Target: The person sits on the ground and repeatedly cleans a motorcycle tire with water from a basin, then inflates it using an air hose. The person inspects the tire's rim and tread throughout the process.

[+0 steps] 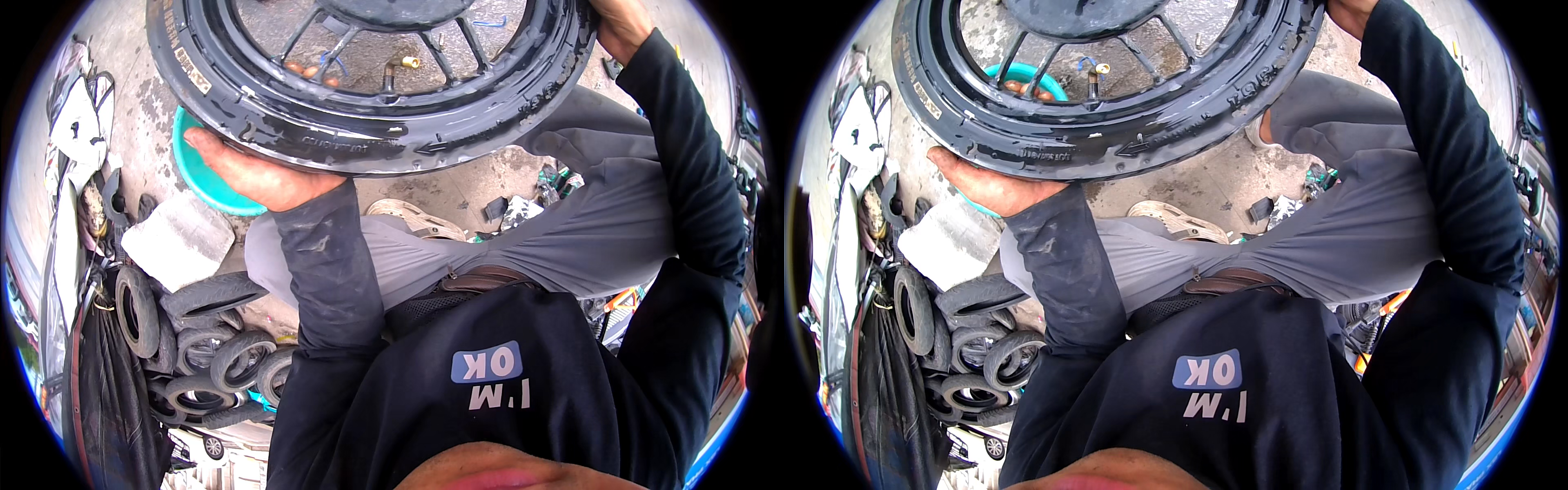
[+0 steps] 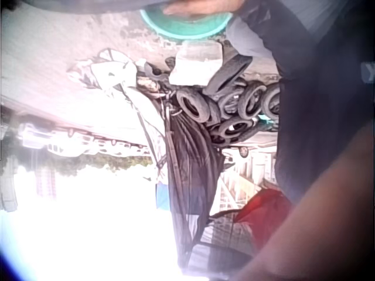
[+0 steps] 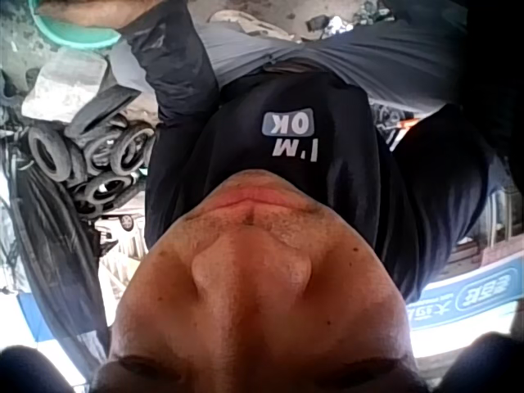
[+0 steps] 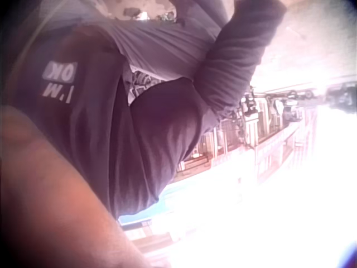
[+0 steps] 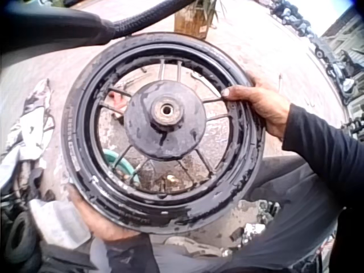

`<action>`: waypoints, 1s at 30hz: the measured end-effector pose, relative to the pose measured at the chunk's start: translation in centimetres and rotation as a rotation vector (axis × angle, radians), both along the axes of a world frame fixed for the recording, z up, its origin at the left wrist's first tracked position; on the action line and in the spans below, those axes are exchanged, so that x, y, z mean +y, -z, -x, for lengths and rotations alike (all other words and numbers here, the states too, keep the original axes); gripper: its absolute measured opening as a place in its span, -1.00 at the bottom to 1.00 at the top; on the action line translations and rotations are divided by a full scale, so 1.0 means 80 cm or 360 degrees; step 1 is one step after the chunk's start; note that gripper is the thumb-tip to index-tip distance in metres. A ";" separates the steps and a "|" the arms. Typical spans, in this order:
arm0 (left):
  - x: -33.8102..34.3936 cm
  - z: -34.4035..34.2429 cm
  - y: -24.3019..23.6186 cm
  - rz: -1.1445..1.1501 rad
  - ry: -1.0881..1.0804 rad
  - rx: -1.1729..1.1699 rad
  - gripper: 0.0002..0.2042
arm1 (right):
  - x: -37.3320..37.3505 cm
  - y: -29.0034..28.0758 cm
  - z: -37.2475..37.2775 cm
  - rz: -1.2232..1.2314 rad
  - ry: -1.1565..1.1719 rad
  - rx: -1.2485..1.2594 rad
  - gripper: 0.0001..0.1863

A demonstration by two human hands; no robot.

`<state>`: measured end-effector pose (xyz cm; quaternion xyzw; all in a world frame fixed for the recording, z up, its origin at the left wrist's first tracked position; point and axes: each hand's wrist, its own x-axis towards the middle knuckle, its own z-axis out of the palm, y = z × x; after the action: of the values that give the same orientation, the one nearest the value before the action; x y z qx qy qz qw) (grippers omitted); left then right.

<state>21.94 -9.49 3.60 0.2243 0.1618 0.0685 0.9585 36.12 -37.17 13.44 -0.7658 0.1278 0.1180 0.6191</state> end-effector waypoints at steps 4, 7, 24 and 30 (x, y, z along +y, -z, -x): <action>-0.002 0.001 0.000 0.0077 -0.0001 -0.0057 -0.28 | -0.003 -0.001 0.000 -0.0030 -0.0006 0.0048 -0.50; 0.004 -0.001 0.009 -0.0039 0.0068 -0.0054 -0.23 | 0.012 -0.008 0.013 -0.0078 0.0020 -0.0077 -0.47; -0.002 -0.003 0.007 0.0099 0.0068 -0.0106 -0.26 | -0.005 0.003 -0.008 0.0021 -0.0013 0.0057 -0.48; -0.004 -0.010 0.003 0.0065 -0.0037 0.0087 -0.25 | 0.003 0.001 -0.005 0.0054 0.0057 0.0028 -0.42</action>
<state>22.75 -9.85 3.35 0.2045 0.1919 0.0703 0.9573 36.53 -36.95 13.38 -0.7727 0.1490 0.1115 0.6069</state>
